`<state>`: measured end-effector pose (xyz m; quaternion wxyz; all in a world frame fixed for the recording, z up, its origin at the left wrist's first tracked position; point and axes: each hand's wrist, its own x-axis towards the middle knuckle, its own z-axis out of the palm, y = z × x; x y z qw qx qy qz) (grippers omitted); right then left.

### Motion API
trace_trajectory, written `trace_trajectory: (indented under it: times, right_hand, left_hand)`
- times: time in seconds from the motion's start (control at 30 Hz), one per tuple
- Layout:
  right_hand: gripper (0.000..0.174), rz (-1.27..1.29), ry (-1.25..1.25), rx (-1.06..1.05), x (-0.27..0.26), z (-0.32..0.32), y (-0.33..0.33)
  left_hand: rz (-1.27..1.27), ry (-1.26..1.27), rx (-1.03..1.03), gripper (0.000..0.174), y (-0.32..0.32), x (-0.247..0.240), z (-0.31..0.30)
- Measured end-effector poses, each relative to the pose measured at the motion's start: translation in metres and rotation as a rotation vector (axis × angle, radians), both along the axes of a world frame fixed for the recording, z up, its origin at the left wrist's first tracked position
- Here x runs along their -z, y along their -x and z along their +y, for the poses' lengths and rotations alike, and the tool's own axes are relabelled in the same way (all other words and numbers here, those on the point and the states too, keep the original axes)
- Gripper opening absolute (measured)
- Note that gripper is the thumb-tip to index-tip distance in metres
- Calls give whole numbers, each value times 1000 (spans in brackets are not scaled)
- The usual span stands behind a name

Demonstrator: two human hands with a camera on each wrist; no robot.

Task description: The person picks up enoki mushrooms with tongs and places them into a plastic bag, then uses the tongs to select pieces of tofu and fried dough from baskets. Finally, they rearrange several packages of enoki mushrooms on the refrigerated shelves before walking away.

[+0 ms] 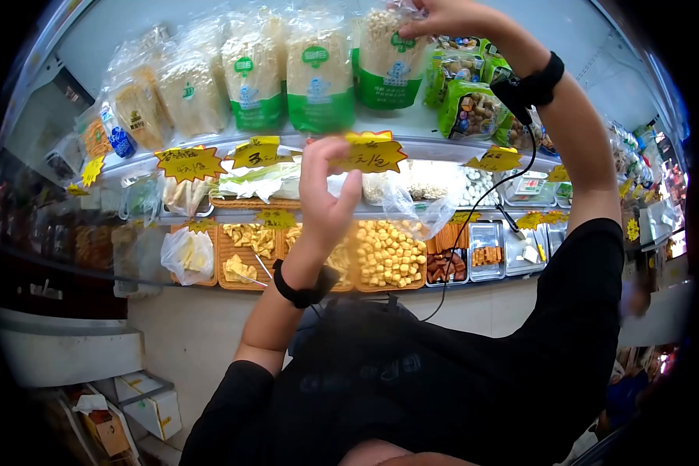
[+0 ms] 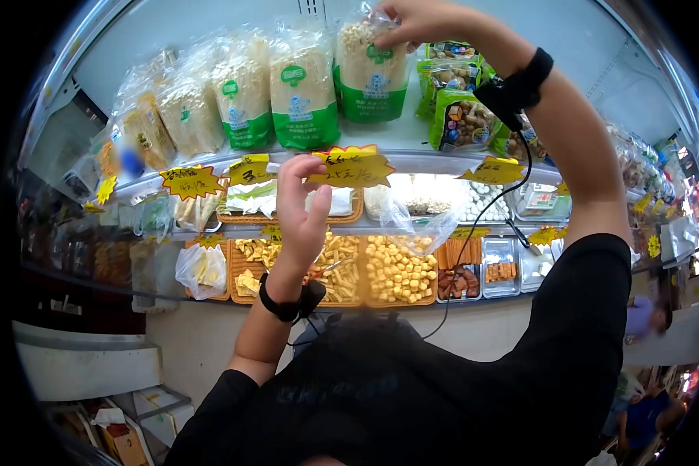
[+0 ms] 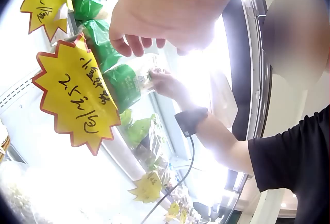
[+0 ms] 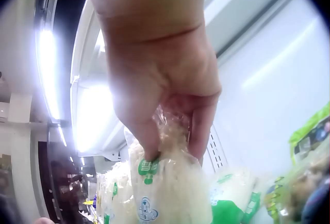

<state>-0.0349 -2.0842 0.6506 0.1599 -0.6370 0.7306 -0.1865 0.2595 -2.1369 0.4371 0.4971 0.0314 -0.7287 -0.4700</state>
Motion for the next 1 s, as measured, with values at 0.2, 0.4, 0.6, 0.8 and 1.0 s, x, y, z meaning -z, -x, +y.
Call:
trace_trajectory:
  times: [0.2, 0.4, 0.6, 0.8, 1.0]
  right_hand:
    - [39, -86, -53, -3, 16, -21, -13]
    - [54, -73, -66, -28, 30, -24, 1]
    - [92, 55, 11, -23, 27, -10, 11]
    - [65, -74, -67, -62, -1, -6, -2]
    - [56, 16, -203, -238, -23, -3, -28]
  left_hand:
    - [-75, 155, 55, 16, -7, -9, -7]
    - [-66, 252, 92, 14, -1, -16, -7]
    - [-59, 284, 76, 12, 8, -27, -13]
    - [-56, 289, 103, 11, 10, -31, -9]
    - [-1, 463, -51, 17, 19, -59, -21]
